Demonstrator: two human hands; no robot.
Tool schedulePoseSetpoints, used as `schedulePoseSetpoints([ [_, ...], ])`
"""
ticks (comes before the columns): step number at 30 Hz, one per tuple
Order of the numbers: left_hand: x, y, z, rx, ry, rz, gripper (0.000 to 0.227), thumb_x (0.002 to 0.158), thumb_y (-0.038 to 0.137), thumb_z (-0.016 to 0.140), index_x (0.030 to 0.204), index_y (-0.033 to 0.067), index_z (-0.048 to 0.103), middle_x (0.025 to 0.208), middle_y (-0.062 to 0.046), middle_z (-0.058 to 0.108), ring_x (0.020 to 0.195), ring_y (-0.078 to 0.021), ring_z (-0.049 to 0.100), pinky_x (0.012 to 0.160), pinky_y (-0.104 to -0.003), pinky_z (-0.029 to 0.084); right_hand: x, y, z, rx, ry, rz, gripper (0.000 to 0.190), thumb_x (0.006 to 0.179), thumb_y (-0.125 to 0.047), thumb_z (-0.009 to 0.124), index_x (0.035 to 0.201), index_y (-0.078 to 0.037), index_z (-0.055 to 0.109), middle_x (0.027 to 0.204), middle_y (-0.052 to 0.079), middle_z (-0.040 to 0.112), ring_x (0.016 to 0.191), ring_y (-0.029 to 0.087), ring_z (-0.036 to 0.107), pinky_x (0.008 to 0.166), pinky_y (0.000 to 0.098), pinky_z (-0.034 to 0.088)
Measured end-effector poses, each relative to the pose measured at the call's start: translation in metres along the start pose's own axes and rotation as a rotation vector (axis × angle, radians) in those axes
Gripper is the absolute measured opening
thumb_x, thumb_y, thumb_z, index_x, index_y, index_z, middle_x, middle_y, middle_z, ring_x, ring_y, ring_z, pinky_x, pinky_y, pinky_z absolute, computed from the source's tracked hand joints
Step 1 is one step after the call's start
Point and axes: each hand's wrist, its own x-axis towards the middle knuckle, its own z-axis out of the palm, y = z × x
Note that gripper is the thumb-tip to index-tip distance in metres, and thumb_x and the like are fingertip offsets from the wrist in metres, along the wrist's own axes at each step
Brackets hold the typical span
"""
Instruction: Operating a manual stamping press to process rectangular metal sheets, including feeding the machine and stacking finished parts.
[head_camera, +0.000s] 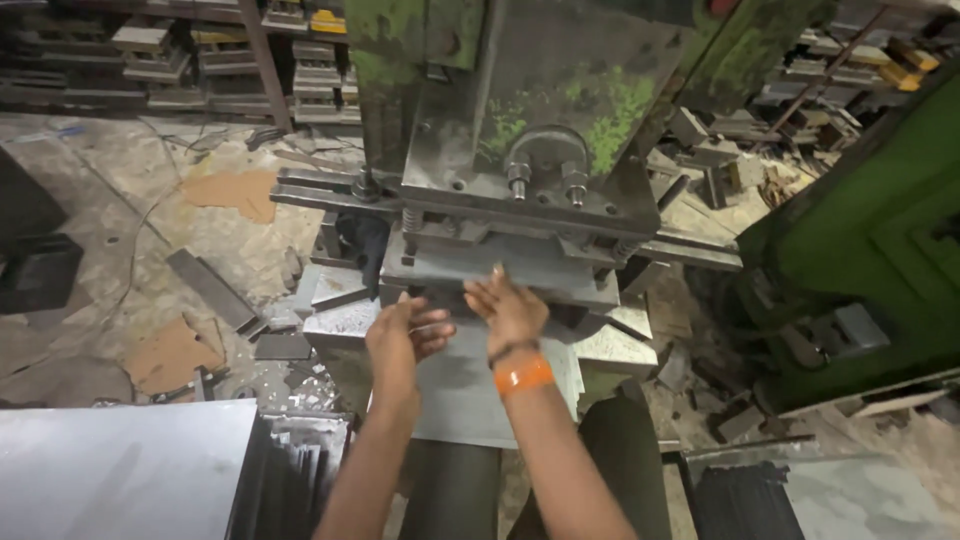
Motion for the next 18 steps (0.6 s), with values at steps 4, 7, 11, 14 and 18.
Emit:
schedulePoseSetpoints([
  [4,-0.013,-0.018,-0.007,0.022,-0.022,-0.012,0.032,0.1,0.026,0.059,0.112,-0.0027,0.065,0.091,-0.024,0.076,0.069,-0.0325,0.076,0.058,-0.034,0.061,0.214,0.04,-0.044,0.291,-0.655,0.974,0.025,0.098,-0.025,0.067,0.091,-0.008,0.082,0.117,0.037,0.069,0.109,0.063,0.063,0.095,0.076,0.044],
  [7,-0.019,-0.032,-0.006,0.114,-0.013,-0.021,0.022,0.097,0.016,0.059,0.109,-0.0008,0.067,0.086,-0.023,0.077,0.064,-0.0304,0.076,0.055,-0.033,0.061,0.115,0.019,0.019,-0.327,0.317,0.122,0.018,0.085,-0.007,0.073,0.067,-0.002,0.07,0.056,0.011,0.064,0.046,0.022,0.062,0.037,0.0346,0.051],
  [11,-0.028,-0.039,0.005,0.136,-0.05,-0.045,0.017,0.095,0.014,0.062,0.105,0.0024,0.069,0.085,-0.021,0.078,0.065,-0.0291,0.076,0.056,-0.031,0.059,0.108,0.014,0.022,-0.419,0.336,0.071,0.027,0.082,-0.024,0.088,0.067,-0.005,0.076,0.048,0.009,0.059,0.034,0.018,0.048,0.029,0.0294,0.04],
  [14,-0.042,-0.028,0.005,0.095,-0.095,-0.029,0.016,0.097,0.01,0.058,0.106,-0.0005,0.067,0.088,-0.019,0.075,0.066,-0.0253,0.071,0.06,-0.029,0.053,0.078,0.004,0.03,-0.307,0.322,0.011,0.023,0.084,-0.019,0.084,0.074,-0.003,0.071,0.051,0.009,0.058,0.034,0.014,0.043,0.028,0.0274,0.032],
  [18,-0.05,-0.024,-0.004,0.006,-0.137,0.013,0.017,0.099,0.007,0.054,0.108,-0.0037,0.064,0.09,-0.018,0.071,0.068,-0.0221,0.065,0.063,-0.029,0.048,0.034,-0.01,0.027,-0.203,0.14,-0.018,0.026,0.087,-0.025,0.082,0.09,-0.005,0.065,0.054,0.007,0.057,0.034,0.012,0.04,0.03,0.0249,0.026],
])
